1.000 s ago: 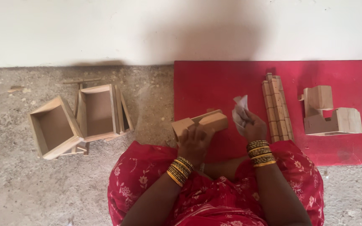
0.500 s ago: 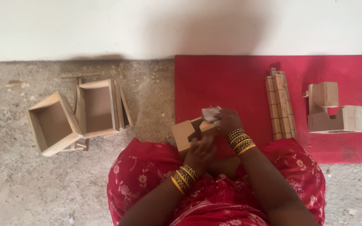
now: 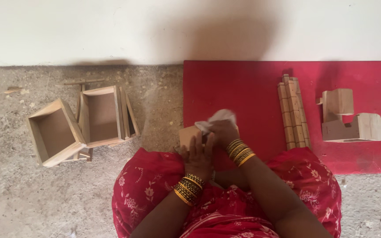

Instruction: The person sits on the floor and wipes several small wooden parts with a cloth. They handle rectangular frames, small blocks, and long slats one at a time, wiping each surface and placing them aside.

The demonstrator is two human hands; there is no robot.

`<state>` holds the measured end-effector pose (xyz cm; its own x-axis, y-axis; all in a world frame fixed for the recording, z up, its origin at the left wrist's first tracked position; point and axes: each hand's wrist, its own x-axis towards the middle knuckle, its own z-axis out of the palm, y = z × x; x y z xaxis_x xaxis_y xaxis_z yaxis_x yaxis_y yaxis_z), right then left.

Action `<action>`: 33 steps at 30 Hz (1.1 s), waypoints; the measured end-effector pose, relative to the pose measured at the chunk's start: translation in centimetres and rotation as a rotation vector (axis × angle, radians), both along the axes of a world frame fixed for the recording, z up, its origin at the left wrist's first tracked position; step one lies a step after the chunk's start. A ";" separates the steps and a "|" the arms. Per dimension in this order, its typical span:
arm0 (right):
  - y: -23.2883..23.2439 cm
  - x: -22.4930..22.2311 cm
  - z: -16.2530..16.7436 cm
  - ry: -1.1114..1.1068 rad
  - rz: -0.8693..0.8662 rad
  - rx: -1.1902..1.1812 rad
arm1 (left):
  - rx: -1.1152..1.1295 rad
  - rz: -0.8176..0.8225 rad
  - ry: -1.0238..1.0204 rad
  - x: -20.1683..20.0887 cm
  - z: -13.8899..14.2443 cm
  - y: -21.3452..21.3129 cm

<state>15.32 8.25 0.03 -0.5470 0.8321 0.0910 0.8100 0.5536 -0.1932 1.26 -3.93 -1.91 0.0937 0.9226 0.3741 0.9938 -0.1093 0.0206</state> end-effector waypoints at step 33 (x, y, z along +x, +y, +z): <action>-5.4 -1.8 1.4 0.502 -0.166 0.226 | -0.088 -0.106 -0.196 -3.7 6.6 2.3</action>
<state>13.57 2.86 1.44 -0.2552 0.8329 0.4910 0.7291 0.4993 -0.4681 -2.41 -1.65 4.74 0.1257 0.9413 0.3133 0.9528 -0.2025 0.2260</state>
